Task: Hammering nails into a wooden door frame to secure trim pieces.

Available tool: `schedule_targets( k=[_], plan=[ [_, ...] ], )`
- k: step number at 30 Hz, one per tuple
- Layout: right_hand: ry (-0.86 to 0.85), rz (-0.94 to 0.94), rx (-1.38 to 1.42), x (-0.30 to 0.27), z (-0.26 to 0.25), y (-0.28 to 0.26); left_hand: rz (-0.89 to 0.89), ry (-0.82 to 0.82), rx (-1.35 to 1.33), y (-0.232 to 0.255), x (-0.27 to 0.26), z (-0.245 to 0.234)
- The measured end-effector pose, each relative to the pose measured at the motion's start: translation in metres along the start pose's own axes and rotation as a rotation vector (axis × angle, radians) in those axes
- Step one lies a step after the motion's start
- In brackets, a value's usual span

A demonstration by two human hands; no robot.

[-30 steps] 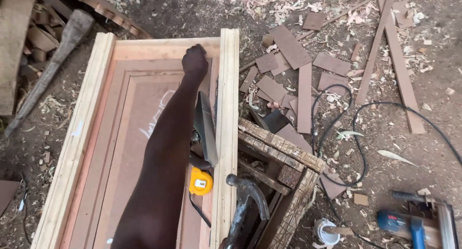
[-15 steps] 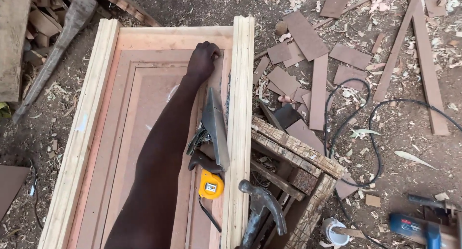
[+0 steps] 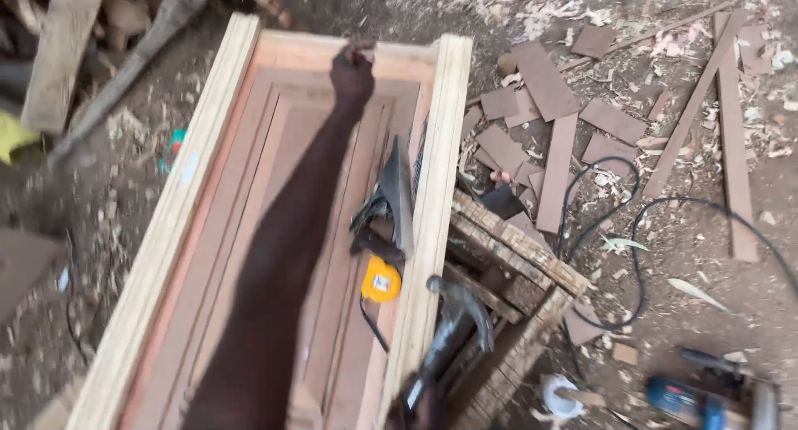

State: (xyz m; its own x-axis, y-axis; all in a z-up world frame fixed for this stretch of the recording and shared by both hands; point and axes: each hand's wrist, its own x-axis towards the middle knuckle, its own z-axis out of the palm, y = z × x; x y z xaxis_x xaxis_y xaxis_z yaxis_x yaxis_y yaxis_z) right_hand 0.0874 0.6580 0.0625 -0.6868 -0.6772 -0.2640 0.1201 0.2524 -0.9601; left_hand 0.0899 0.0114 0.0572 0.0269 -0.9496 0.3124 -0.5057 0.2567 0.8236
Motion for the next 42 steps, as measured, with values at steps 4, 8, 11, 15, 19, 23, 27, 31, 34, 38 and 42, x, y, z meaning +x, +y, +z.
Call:
schedule_targets(
  k=[4,8,11,15,19,23,27,31,34,38,42],
  plan=[
    [-0.275,0.479,0.620,0.003,-0.014,0.172,0.257,0.004,-0.098,0.166,-0.147,-0.195],
    [-0.295,-0.159,-0.117,0.025,-0.014,-0.015,0.102,0.199,0.098,0.223,-0.331,-0.341],
    [-0.440,-0.085,0.234,0.025,-0.014,-0.022,-0.171,0.263,0.113,0.243,-0.466,-0.399],
    [-0.438,-0.256,-0.007,0.028,-0.021,-0.038,-0.389,0.343,0.073,0.229,-0.604,-0.428],
    [-0.628,-0.142,0.199,0.037,-0.020,-0.039,-0.453,0.262,0.143,0.224,-0.675,-0.432],
    [-0.743,-0.221,0.105,0.019,-0.061,-0.069,-0.297,0.150,0.280,0.194,-0.697,-0.426],
    [-1.133,-0.291,0.143,-0.042,-0.125,-0.135,-0.116,0.057,0.359,0.155,-0.712,-0.407],
    [-1.260,-0.279,0.047,-0.077,-0.147,-0.140,-0.108,0.032,0.414,0.146,-0.716,-0.409],
    [-1.397,-0.370,-0.061,-0.111,-0.150,-0.178,-0.105,0.009,0.349,0.133,-0.716,-0.408],
    [-1.467,-0.486,0.032,-0.117,-0.157,-0.179,-0.105,0.050,0.345,0.147,-0.714,-0.409],
    [-1.451,-0.562,-0.072,-0.117,-0.165,-0.161,-0.056,0.043,0.305,0.167,-0.711,-0.416]
  ],
)
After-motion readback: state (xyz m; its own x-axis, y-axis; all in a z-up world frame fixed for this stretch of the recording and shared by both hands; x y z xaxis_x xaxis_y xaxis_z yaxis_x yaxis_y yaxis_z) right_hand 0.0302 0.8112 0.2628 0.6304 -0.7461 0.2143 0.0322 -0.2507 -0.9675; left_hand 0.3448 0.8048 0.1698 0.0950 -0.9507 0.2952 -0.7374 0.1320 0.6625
